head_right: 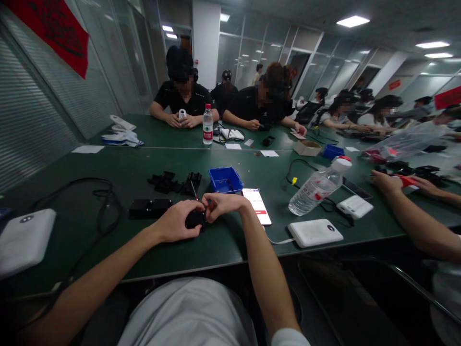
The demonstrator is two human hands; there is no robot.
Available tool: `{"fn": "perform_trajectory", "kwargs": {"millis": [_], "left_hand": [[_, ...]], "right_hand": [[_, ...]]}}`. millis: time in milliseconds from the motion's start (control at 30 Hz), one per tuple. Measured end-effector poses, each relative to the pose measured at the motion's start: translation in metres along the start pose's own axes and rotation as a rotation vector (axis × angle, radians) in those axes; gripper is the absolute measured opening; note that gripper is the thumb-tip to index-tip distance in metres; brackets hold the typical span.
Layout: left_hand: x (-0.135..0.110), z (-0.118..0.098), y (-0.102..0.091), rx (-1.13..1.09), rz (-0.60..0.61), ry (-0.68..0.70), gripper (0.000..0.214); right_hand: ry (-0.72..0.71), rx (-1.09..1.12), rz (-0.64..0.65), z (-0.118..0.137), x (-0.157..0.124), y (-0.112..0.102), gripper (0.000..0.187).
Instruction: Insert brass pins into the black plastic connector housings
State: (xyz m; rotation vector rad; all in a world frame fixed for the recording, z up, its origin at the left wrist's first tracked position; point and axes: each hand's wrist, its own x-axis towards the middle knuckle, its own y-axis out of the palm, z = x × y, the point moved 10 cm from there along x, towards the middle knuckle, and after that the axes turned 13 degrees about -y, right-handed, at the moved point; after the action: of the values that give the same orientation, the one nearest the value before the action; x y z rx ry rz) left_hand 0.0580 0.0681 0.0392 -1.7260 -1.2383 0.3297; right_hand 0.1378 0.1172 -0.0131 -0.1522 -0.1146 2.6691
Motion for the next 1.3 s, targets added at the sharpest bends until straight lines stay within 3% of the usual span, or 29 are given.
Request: {"fn": "perform_trajectory", "kwargs": {"millis": [500,1300], "left_hand": [[-0.0008,0.0013,0.0015,-0.003,0.011,0.030,0.039],[-0.0019,0.0011,0.0014,0.011,0.015,0.014,0.038]], "right_hand": [[-0.009,-0.073,0.001,0.0008,0.0058,0.0029,0.048],[0.026,-0.043,-0.011,-0.0038,0.0070,0.0007,0.052]]}}
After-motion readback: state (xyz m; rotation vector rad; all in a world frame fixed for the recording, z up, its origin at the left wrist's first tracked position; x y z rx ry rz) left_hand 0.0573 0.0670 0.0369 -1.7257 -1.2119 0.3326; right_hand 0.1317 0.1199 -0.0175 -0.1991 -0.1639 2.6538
